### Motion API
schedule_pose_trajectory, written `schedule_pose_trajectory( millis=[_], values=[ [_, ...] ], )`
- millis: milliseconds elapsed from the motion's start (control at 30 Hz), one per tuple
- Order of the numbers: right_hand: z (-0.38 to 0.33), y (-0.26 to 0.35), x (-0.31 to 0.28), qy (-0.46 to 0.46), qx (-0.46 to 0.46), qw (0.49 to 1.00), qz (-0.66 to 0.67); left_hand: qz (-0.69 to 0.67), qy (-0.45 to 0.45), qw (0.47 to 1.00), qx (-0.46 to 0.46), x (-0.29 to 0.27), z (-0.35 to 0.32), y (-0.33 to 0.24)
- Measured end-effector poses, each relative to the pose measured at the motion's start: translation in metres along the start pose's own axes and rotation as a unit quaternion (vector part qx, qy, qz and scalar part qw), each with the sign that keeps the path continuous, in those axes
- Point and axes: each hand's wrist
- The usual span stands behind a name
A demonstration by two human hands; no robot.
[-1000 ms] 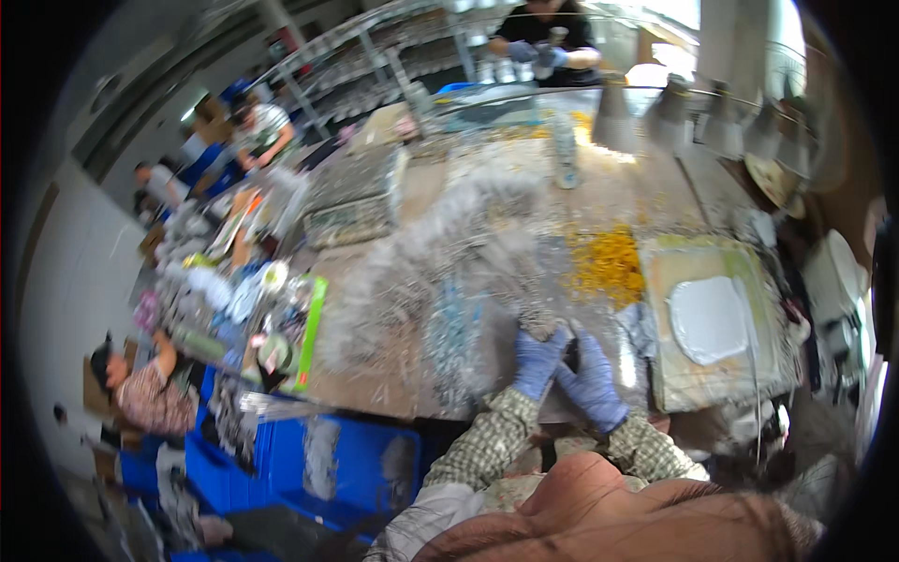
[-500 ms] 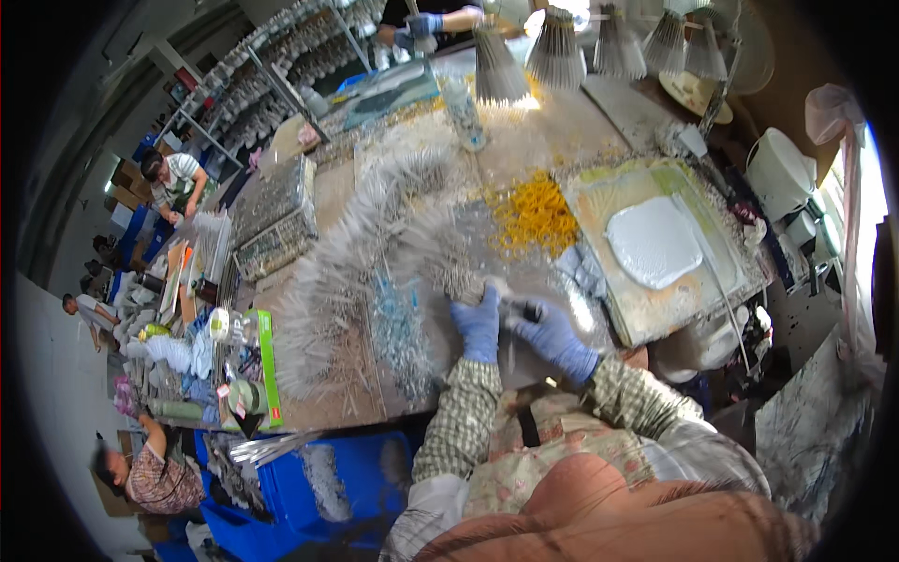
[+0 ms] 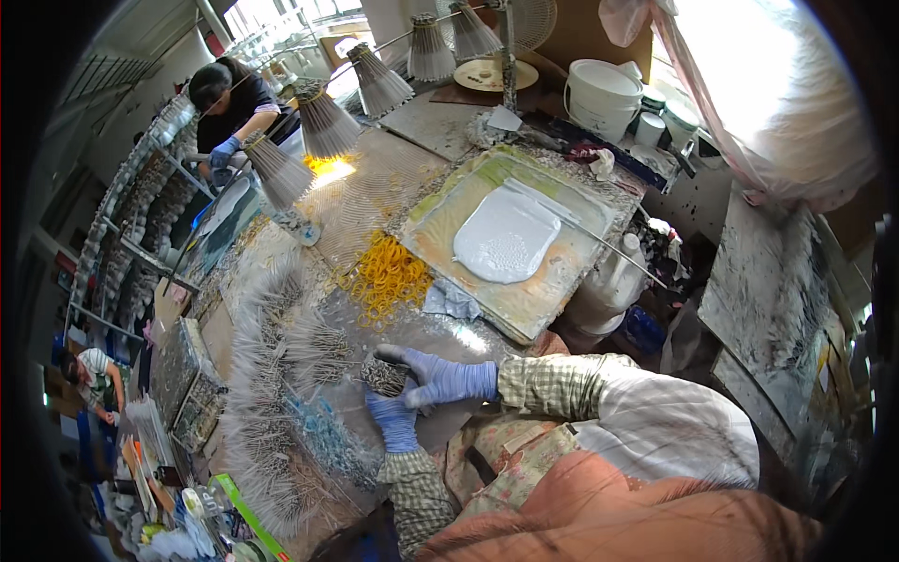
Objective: The person gathers bristles from the table by hand, shapes them into a compact bundle, dips the end into an adhesive tray, secures the bundle with a rubber band, and hangs it onto a rod rack.
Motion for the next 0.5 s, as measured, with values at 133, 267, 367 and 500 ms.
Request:
schedule_pose_trajectory(
  millis=[133,267,367,500],
  values=[
    [-0.006,-0.033,-0.030,0.032,-0.182,0.903,-0.387,-0.041,0.028,0.999,0.001,0.006,-0.003,-0.025],
    [0.006,0.003,-0.018,0.088,-0.112,0.960,-0.242,0.058,0.015,0.992,0.109,0.010,-0.033,-0.088],
    [-0.014,0.028,-0.014,0.111,-0.228,0.902,-0.350,0.208,0.020,0.935,0.288,-0.002,-0.038,-0.059],
    [-0.009,0.022,-0.030,0.193,-0.102,0.907,-0.360,0.503,0.147,0.816,0.245,-0.019,-0.036,-0.029]
  ],
)
Point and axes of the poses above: each hand's wrist, its own z-axis towards the middle knuckle, its own x-axis out of the palm, y = z × x, and after that the axes turned 11 degrees about -x, right-handed
